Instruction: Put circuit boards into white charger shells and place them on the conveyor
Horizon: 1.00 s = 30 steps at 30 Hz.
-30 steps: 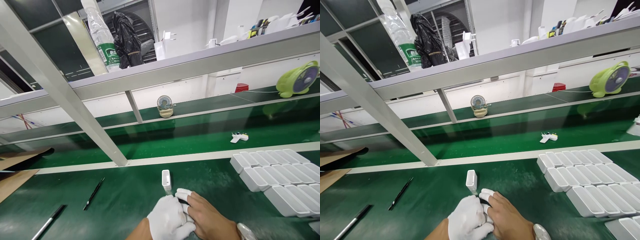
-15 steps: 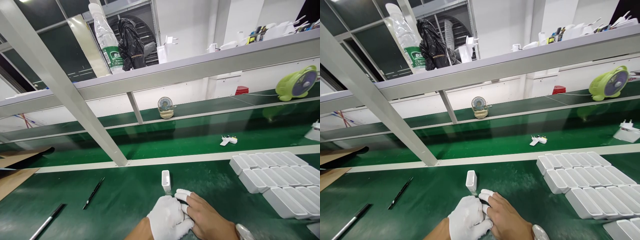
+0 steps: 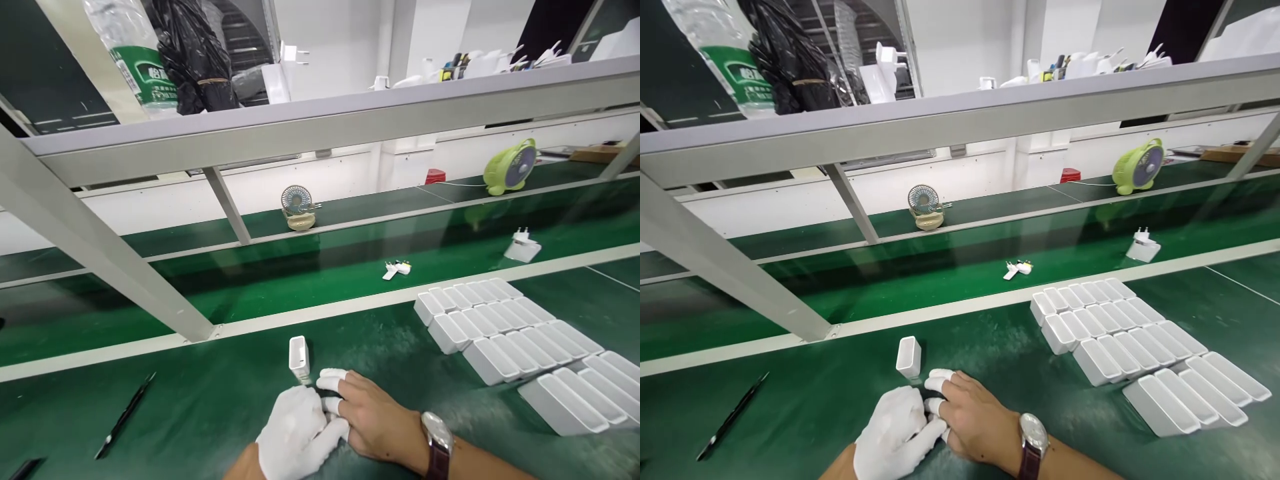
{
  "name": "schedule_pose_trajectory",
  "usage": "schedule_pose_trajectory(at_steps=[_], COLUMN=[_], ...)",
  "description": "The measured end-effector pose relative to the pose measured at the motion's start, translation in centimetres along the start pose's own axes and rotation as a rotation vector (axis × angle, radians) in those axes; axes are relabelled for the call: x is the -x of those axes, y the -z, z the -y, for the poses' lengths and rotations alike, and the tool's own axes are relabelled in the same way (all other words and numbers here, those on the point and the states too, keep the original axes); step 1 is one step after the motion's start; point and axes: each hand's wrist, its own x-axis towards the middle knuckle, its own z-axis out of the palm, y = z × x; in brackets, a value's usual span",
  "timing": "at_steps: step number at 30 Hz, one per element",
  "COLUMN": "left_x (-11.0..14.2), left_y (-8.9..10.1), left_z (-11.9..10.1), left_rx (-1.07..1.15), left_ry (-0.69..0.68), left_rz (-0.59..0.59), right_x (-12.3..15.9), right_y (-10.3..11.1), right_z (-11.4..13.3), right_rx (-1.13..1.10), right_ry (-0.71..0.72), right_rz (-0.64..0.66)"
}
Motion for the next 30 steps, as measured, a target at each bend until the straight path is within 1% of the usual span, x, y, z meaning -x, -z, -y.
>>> schedule_pose_trajectory(at_steps=[3, 6, 9, 12, 14, 16, 18, 19, 20, 22, 23, 24, 26, 28, 30], left_x=[0.0, 0.0, 0.0, 0.0, -0.2, -0.3, -0.4, -0.4, -0.5, -0.5, -0.6, -0.7, -0.9, -1.1, -1.1], left_y=[0.4, 0.6, 0.8, 0.7, 0.5, 0.0, -0.5, -0.7, -0.8, -1.0, -0.9, -0.8, -0.5, -0.3, -0.2], left_z=[-0.1, -0.1, 0.3, 1.5, 2.5, 3.6, 4.4, 4.7, 4.9, 5.0, 4.9, 4.9, 4.7, 4.7, 4.8], left_rx=[0.007, 0.080, 0.145, 0.046, -0.031, -0.037, 0.025, 0.073, 0.127, 0.236, 0.286, 0.332, 0.413, 0.481, 0.528], left_ry=[-0.002, -0.011, 0.048, 0.173, 0.293, 0.455, 0.606, 0.657, 0.694, 0.755, 0.787, 0.820, 0.877, 0.914, 0.941], left_rz=[-0.082, -0.131, -0.171, -0.271, -0.321, -0.312, -0.282, -0.265, -0.245, -0.182, -0.143, -0.106, -0.059, -0.051, -0.061], right_x=[0.0, 0.0, -0.2, -0.4, -0.5, -0.6, -0.7, -0.9, -1.0, -1.5, -1.8, -2.1, -2.8, -3.8, -5.2], right_y=[-0.1, -0.1, 0.0, 0.3, 0.5, 0.7, 0.9, 1.1, 1.3, 2.0, 2.5, 3.0, 4.2, 5.1, 5.6], right_z=[0.0, -0.1, -0.1, 0.3, 0.8, 1.0, 0.8, 0.5, -0.1, -1.6, -2.6, -3.6, -5.7, -7.7, -9.5], right_rx=[-0.004, 0.004, 0.015, 0.021, 0.019, 0.011, 0.020, 0.033, 0.056, 0.124, 0.168, 0.210, 0.239, 0.245, 0.221], right_ry=[0.000, 0.008, 0.018, 0.017, 0.008, 0.005, 0.001, -0.008, -0.033, -0.144, -0.256, -0.388, -0.494, -0.578, -0.657], right_rz=[-0.001, -0.012, -0.040, -0.074, -0.093, -0.099, -0.113, -0.129, -0.155, -0.202, -0.222, -0.206, -0.209, -0.217, -0.228])
